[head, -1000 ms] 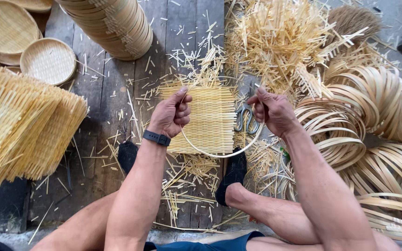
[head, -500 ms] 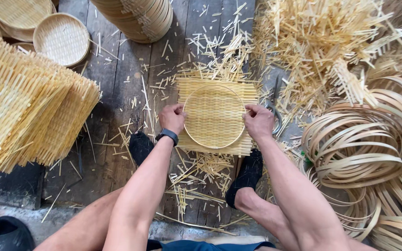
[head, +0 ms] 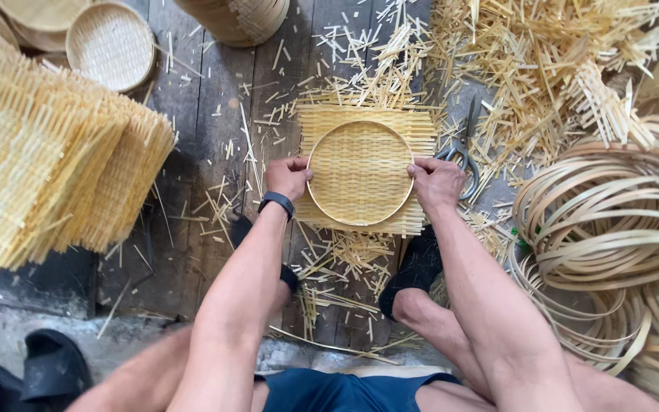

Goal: The person trims excess bamboo strips from a round woven basket using shears, then places the finished basket into a stack. The person repeats this process with additional baskets, cutting the protruding strips flush with the rim and stacking each completed unit.

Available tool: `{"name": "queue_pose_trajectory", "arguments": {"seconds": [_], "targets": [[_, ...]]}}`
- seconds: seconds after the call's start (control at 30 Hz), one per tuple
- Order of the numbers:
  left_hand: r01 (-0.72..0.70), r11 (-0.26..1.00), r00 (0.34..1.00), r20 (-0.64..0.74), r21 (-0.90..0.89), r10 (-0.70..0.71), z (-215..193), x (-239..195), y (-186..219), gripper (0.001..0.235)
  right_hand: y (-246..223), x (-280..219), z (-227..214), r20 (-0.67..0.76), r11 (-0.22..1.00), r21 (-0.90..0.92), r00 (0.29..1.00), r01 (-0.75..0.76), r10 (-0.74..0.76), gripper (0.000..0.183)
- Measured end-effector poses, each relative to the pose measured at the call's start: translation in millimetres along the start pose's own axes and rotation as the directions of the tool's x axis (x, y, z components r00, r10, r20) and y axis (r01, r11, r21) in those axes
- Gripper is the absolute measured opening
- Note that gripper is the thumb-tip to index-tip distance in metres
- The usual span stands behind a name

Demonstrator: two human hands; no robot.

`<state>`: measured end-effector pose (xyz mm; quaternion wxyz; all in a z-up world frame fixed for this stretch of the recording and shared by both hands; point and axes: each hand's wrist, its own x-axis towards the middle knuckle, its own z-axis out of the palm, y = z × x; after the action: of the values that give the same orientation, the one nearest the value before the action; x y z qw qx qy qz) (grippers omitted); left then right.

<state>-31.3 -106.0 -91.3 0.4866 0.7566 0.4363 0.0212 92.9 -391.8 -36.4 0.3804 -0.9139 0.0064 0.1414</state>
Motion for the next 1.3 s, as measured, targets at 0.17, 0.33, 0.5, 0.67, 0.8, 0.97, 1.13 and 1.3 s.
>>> {"name": "queue_pose_trajectory", "arguments": {"seconds": [0.17, 0.33, 0.5, 0.67, 0.8, 0.97, 1.13, 1.3], "targets": [[0.08, 0.995, 0.995, 0.057, -0.055, -0.077, 0, 7, -12, 0.025, 3, 2, 4, -0.007, 0.999, 0.022, 1.0, -0.023, 0.023, 0.019], [0.14, 0.962, 0.984, 0.141, -0.235, -0.109, 2, 17, -11, 0.027, -1, 8, 5, 0.031, 0.997, 0.013, 0.996, -0.079, 0.079, 0.02], [0.184, 0.954, 0.973, 0.181, -0.235, -0.143, -4, 18, -22, 0.027, 8, 12, 10, 0.039, 0.999, -0.023, 0.999, -0.025, 0.026, 0.021], [0.195, 0.928, 0.973, 0.179, -0.317, -0.143, 3, 16, -29, 0.028, 18, 21, 8, 0.059, 1.0, -0.017, 0.998, -0.016, 0.017, 0.023], [0.197, 0.951, 0.973, 0.169, -0.238, -0.159, 0, 16, -33, 0.027, 28, 25, 9, 0.106, 0.998, 0.059, 0.994, 0.001, -0.008, 0.025], [0.31, 0.901, 0.913, 0.359, -0.303, -0.193, -19, 19, 3, 0.028, 19, 39, -8, 0.198, 0.999, 0.022, 0.98, 0.023, -0.027, 0.027], [-0.199, 0.821, 0.954, 0.298, 0.536, 0.036, -18, 29, 73, 0.028, -45, 11, -15, 0.286, 0.851, -0.355, 0.912, 0.386, -0.294, 0.056], [-0.791, 0.541, 0.611, 0.42, 0.287, 0.671, 43, 56, 105, 0.046, -85, -58, 44, 0.685, 0.49, -0.386, 0.599, 0.782, -0.416, 0.113]]}}
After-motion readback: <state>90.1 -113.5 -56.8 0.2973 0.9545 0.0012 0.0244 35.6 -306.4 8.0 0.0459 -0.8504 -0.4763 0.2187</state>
